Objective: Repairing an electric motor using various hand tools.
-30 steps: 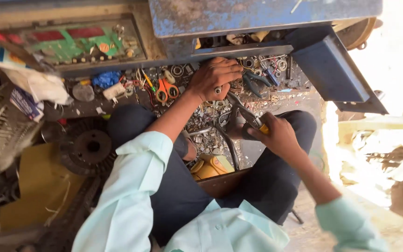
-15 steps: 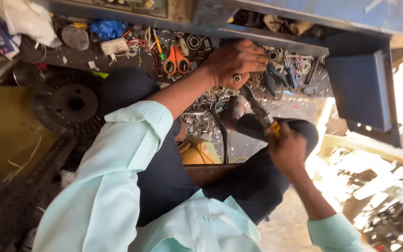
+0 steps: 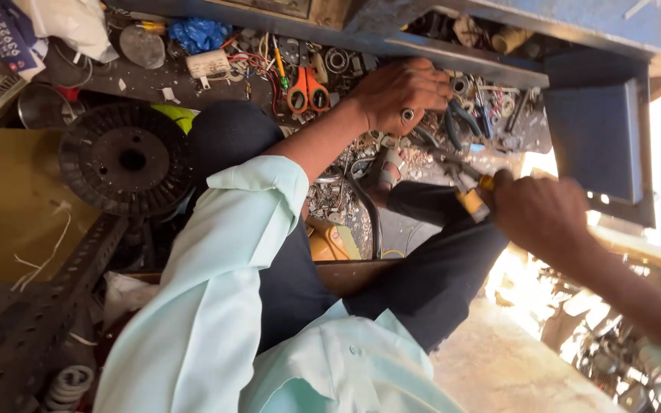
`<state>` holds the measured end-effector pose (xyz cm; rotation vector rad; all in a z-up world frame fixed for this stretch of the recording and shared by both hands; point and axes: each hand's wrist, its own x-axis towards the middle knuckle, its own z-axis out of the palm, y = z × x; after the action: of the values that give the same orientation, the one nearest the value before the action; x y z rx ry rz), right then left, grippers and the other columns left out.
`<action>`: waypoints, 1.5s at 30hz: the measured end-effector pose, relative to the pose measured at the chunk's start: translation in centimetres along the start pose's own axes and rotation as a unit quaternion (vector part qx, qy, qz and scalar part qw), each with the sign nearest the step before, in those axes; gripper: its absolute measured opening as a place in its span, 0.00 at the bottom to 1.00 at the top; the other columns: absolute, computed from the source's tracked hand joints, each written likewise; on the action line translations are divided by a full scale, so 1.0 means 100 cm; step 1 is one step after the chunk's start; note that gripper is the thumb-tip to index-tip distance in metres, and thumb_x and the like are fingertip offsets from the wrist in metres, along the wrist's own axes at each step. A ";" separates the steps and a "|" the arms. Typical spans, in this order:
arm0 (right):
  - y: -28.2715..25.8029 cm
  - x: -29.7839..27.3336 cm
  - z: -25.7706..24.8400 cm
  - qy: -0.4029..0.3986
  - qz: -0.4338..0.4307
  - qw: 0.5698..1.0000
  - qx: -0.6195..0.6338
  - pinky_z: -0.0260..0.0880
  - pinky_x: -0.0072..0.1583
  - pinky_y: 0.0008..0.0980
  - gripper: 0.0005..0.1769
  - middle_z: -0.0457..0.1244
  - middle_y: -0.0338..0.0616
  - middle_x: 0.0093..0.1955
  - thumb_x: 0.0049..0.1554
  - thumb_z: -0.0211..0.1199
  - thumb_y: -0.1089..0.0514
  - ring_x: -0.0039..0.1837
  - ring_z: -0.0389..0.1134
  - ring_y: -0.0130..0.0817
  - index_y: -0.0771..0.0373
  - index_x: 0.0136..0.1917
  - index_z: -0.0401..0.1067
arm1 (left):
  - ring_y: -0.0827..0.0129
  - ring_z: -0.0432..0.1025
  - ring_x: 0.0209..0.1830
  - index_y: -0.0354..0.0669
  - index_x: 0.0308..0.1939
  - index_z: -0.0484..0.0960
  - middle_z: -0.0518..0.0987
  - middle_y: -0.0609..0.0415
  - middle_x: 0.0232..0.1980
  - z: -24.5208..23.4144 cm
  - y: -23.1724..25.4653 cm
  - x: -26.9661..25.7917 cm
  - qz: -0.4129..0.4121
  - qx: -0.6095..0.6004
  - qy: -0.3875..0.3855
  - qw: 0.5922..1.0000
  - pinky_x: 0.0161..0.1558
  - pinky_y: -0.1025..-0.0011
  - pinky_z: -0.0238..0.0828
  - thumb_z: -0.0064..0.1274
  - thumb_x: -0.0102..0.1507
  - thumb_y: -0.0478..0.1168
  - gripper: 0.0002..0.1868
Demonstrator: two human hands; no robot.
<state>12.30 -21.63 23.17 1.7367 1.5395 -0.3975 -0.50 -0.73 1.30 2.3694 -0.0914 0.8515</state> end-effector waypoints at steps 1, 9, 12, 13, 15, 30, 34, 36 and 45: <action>0.003 0.000 -0.016 -0.002 0.007 1.000 0.003 0.62 0.28 0.40 0.28 0.63 0.42 0.23 0.69 0.45 0.37 0.24 0.64 0.39 0.63 0.47 0.70 | 0.59 0.73 0.68 0.39 0.49 0.88 0.83 0.48 0.60 -0.002 0.001 0.001 0.006 -0.004 -0.001 1.000 0.67 0.62 0.64 0.45 0.53 0.25 0.23; 0.015 0.007 0.012 0.048 0.008 0.995 0.092 0.57 0.31 0.42 0.23 0.61 0.44 0.22 0.65 0.53 0.38 0.25 0.60 0.42 0.58 0.53 0.75 | 0.57 0.73 0.66 0.37 0.51 0.86 0.83 0.46 0.59 -0.007 -0.001 0.000 -0.007 -0.018 -0.017 1.000 0.65 0.60 0.64 0.47 0.53 0.39 0.24; -0.012 0.009 0.087 0.169 0.035 0.918 0.357 0.65 0.36 0.51 0.19 0.64 0.53 0.29 0.58 0.63 0.44 0.32 0.68 0.55 0.61 0.53 0.75 | 0.59 0.73 0.67 0.42 0.53 0.86 0.83 0.49 0.61 0.005 -0.003 -0.007 -0.011 -0.004 0.018 1.000 0.69 0.57 0.62 0.46 0.59 0.37 0.21; -0.027 0.005 0.104 0.169 0.040 0.919 0.353 0.65 0.36 0.51 0.19 0.64 0.53 0.29 0.58 0.63 0.44 0.32 0.68 0.55 0.61 0.53 0.75 | 0.59 0.73 0.67 0.42 0.53 0.86 0.83 0.49 0.61 0.019 -0.011 -0.010 -0.007 -0.007 0.022 1.000 0.69 0.57 0.62 0.46 0.59 0.37 0.21; -0.057 0.009 0.137 0.341 -0.033 0.899 0.275 0.63 0.38 0.53 0.11 0.69 0.54 0.38 0.56 0.61 0.50 0.36 0.69 0.55 0.54 0.49 0.79 | 0.56 0.73 0.66 0.38 0.54 0.83 0.82 0.47 0.61 0.040 -0.035 -0.022 0.123 -0.002 0.154 0.980 0.70 0.58 0.63 0.48 0.62 0.39 0.19; -0.067 0.040 0.141 0.164 0.054 0.780 0.602 0.67 0.36 0.39 0.26 0.69 0.51 0.39 0.52 0.73 0.55 0.32 0.67 0.37 0.66 0.58 0.67 | 0.55 0.76 0.64 0.39 0.51 0.86 0.84 0.46 0.57 0.011 -0.007 0.001 -0.009 -0.083 -0.003 0.997 0.65 0.56 0.69 0.47 0.65 0.53 0.24; -0.035 0.082 0.193 -0.020 -0.031 0.664 0.747 0.70 0.45 0.30 0.22 0.67 0.40 0.47 0.56 0.69 0.61 0.45 0.67 0.25 0.62 0.62 0.69 | 0.49 0.74 0.62 0.37 0.56 0.85 0.83 0.42 0.58 -0.031 0.027 0.008 -0.051 -0.071 0.007 0.996 0.65 0.52 0.67 0.56 0.62 0.72 0.41; -0.022 0.086 0.167 -0.175 -0.158 0.603 0.762 0.70 0.48 0.29 0.28 0.71 0.38 0.54 0.48 0.66 0.67 0.50 0.68 0.27 0.59 0.63 0.71 | 0.48 0.70 0.70 0.40 0.67 0.77 0.79 0.42 0.67 -0.026 0.021 0.008 -0.038 -0.095 -0.001 0.995 0.73 0.52 0.62 0.56 0.59 0.79 0.51; 0.009 0.064 0.119 -0.070 -0.177 0.810 0.555 0.67 0.54 0.31 0.22 0.68 0.40 0.50 0.55 0.68 0.62 0.53 0.67 0.27 0.61 0.62 0.69 | 0.45 0.63 0.76 0.41 0.79 0.65 0.71 0.37 0.73 -0.026 0.002 -0.011 -0.031 0.007 -0.108 0.994 0.76 0.49 0.57 0.39 0.73 0.70 0.42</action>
<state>17.53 -25.61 11.29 2.1029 1.6150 -1.8757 -2.86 0.39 2.31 2.4572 -0.0985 0.5666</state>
